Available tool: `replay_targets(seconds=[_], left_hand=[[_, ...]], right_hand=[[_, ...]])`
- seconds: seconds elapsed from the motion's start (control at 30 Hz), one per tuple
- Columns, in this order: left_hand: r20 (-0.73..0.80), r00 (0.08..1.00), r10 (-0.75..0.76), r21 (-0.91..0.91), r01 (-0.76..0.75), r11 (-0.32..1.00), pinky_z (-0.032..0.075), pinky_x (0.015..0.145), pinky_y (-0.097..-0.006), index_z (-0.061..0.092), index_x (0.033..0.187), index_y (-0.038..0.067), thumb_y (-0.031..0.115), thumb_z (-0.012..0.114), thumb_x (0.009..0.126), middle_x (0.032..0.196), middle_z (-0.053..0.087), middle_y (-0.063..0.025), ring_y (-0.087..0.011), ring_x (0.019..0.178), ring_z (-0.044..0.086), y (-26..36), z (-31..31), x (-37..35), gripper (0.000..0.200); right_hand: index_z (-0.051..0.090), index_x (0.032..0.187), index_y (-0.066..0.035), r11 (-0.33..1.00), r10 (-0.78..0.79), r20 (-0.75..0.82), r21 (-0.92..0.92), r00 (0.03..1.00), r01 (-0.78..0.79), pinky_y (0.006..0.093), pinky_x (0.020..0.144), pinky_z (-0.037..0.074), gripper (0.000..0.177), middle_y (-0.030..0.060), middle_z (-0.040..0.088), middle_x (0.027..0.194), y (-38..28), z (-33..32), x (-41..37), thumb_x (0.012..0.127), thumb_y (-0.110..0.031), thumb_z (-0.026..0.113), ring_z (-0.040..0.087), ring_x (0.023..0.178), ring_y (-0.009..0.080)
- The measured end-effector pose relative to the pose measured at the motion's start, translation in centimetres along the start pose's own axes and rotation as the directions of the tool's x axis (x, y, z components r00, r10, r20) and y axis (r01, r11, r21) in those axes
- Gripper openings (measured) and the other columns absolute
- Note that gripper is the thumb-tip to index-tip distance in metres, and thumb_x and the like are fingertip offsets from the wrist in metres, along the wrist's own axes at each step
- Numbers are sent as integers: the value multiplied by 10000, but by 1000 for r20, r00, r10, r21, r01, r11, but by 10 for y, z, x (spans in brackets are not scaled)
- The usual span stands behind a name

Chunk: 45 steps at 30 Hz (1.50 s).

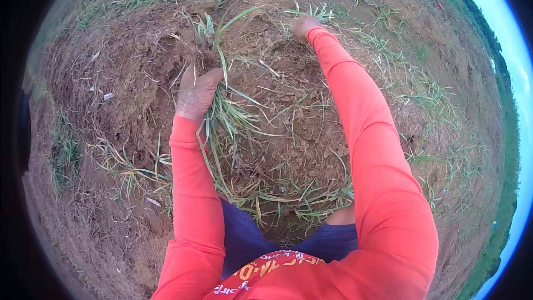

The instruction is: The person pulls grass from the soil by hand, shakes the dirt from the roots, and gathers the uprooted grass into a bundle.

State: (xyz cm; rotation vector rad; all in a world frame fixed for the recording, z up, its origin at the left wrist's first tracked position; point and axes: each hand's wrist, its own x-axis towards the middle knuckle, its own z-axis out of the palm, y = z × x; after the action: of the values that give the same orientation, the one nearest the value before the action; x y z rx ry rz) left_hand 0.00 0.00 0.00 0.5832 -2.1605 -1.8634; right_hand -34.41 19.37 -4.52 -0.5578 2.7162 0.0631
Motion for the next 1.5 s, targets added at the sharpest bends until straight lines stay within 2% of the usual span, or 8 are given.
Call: replay_targets(seconds=[0.13,0.7,0.83,0.93,1.17,1.2,1.3,1.5], left_hand=[[-31,999,-7,-56,5,998,498,968,-326,618,1252,-61,137,803,847,1129,714,-108,-161,1058,649,-10,-13,4,487],[-47,999,10,-22,-11,1000,505,951,-339,638,1222,-80,144,799,827,1090,745,-126,-168,1015,667,-17,0,22,482],[-38,998,-53,-12,53,999,503,935,-339,650,1211,-60,141,789,835,1077,737,-113,-161,1000,660,-27,1,28,448],[-15,1000,-14,-154,11,988,505,910,-340,655,1188,-59,137,800,823,1074,727,-106,-163,970,659,-29,10,36,439],[15,1000,0,-106,2,994,508,926,-327,673,1187,-58,162,825,837,1078,741,-107,-164,993,672,-39,18,43,440],[59,998,-33,-162,43,986,512,924,-319,678,1177,-58,173,835,841,1072,746,-108,-164,992,677,-37,18,44,436],[-66,998,25,-135,-34,990,520,880,-314,702,1142,-40,160,825,842,1026,748,-87,-152,939,676,-36,19,41,380],[-46,996,-74,-125,68,990,513,775,-335,733,1063,-2,156,763,825,940,736,-67,-159,842,654,-30,24,38,287]], right_hand=[[761,1145,-71,950,-166,-454,165,875,266,425,988,530,422,218,714,1181,-13,80,-17,864,-381,706,687,1118,360],[729,1098,30,995,-60,-103,-88,993,51,435,963,536,545,245,693,1209,10,64,37,862,-462,727,677,1118,382],[764,958,-36,620,226,-124,783,966,-44,363,588,510,336,91,733,899,13,16,-23,906,-367,748,639,728,222],[729,867,-58,827,4,-225,548,974,123,255,457,356,243,-7,632,801,12,8,-44,901,-293,780,473,619,78],[712,1003,-26,248,-51,-21,968,998,33,209,431,284,245,-19,596,782,39,4,-63,942,-260,749,434,587,31],[703,1027,-34,914,50,-239,403,970,53,194,419,233,237,-30,548,736,31,7,-64,957,-258,739,401,553,21],[708,1027,-42,472,24,-23,881,999,9,199,438,258,245,-34,540,726,41,11,-82,963,-277,734,415,577,20],[725,975,-60,399,-132,-76,909,988,123,221,498,337,249,-44,577,731,30,21,-104,962,-309,721,462,598,44]])
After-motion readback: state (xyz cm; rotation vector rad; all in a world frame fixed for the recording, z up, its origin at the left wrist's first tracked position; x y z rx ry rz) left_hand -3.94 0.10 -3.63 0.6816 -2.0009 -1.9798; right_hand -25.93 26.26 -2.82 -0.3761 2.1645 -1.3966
